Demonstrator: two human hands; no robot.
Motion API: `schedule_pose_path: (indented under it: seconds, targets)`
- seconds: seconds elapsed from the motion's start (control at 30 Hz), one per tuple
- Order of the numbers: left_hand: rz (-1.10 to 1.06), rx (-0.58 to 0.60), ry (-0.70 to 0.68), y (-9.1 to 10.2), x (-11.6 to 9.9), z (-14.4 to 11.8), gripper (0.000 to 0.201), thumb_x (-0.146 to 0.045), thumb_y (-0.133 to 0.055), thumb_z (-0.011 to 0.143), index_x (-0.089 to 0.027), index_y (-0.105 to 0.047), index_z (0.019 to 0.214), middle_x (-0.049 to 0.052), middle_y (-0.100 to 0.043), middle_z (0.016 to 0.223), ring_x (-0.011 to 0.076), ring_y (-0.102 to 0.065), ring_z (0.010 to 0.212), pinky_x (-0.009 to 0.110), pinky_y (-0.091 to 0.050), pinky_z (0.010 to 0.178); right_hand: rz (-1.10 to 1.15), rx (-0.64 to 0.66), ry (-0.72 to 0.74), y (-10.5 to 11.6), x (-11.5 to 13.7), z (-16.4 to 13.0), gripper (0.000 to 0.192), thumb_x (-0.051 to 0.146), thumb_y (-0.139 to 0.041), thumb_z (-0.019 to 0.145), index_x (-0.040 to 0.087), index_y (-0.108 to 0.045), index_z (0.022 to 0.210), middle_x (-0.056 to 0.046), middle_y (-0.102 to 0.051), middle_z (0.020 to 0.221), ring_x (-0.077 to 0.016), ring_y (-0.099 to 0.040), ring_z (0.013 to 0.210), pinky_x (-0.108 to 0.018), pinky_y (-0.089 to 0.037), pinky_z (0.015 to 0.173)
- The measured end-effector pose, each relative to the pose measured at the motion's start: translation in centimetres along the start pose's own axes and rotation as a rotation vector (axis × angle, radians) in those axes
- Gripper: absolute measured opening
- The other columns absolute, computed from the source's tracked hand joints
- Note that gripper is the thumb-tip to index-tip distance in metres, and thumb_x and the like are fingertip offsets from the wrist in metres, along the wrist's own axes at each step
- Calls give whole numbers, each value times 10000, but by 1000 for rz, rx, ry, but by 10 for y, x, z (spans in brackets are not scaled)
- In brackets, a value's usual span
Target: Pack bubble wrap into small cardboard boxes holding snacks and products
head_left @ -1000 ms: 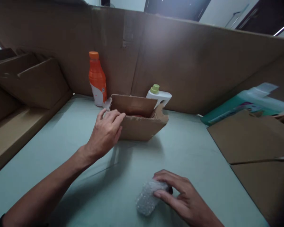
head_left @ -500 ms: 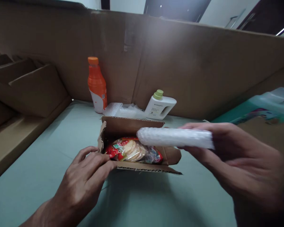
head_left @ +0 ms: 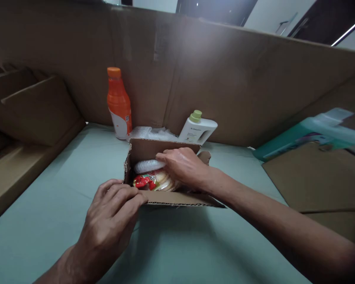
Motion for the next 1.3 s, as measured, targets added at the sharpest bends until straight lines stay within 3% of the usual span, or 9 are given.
schedule_pose_path:
  seconds: [0.2,0.33,0.43,0.53,0.63,0.8,0.97,1.1,1.3]
  targets:
    - [51,-56,-2,4,-1,6,233,6,-585,907,-136,-645,1081,67,-696,957,208,-596,940,397,-456,892,-156,129,-7,-8,1,12,224,133,-543,942,138,-762,990,-160,-777,933,-274,-728,909,-308,-432,664]
    - [89,-107,24,9,-5,3,276,3,-623,885,-153,-646,1111,76,-680,1001,215,-611,953,395,-482,885,-122,115,7,9,1,4,277,119,-525,933,142,-704,1143,-132,-779,931,-240,-718,845,-291,-414,629]
    - [92,-265,133,25,5,-13,524,-15,-696,835,-198,-586,1314,117,-625,1217,244,-612,1112,417,-500,974,-43,-142,-79,38,-17,-49,316,194,-580,927,182,-649,1235,-77,-775,901,-205,-683,713,-283,-392,568]
    - [-17,-322,332,25,40,-38,739,-132,-741,837,-279,-435,1493,123,-519,1432,291,-524,1313,492,-453,1098,192,-630,-317,55,-59,-147,285,314,-607,944,240,-661,1213,-20,-752,857,-147,-621,586,-277,-454,565]
    - [-233,-156,578,-11,86,-64,787,-324,-722,873,-303,-328,1554,121,-381,1589,325,-405,1444,538,-393,1160,457,-837,-553,9,-90,-214,233,424,-658,898,243,-702,1037,-30,-747,842,-177,-670,677,-284,-515,578]
    - [-649,-11,817,-82,116,-80,905,-573,-727,803,-216,-337,1538,164,-364,1608,355,-333,1490,530,-260,1233,960,-552,-494,-100,-61,-155,678,488,-723,765,177,-542,1340,-154,-685,1270,-276,-688,1029,-405,-584,808]
    - [-862,-66,920,-115,98,-67,884,-642,-739,740,-171,-452,1432,148,-603,1386,328,-552,1294,466,-401,1139,1128,-595,-548,-121,-48,-133,542,443,-649,787,142,-560,1229,-162,-718,1164,-289,-682,1007,-430,-553,874]
    - [-844,-77,910,-93,74,-74,802,-629,-754,725,-160,-536,1337,135,-667,1247,308,-609,1184,442,-465,1059,1065,-656,-606,-106,-34,-170,517,481,-666,814,142,-599,1199,-170,-704,1205,-326,-649,1115,-479,-512,965]
    - [-653,-287,959,3,83,-101,694,-602,-808,691,-182,-590,1199,103,-712,1142,287,-669,1047,415,-548,924,1015,-657,-389,-52,17,-146,494,473,-679,856,178,-607,1244,-131,-715,1176,-295,-661,1053,-453,-551,896]
Point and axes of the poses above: each hand's wrist, its own z-axis towards the middle knuckle, its own y-axis out of the back of the hand, x = y × z, the point moved 9 cm from there along z, towards the middle knuckle
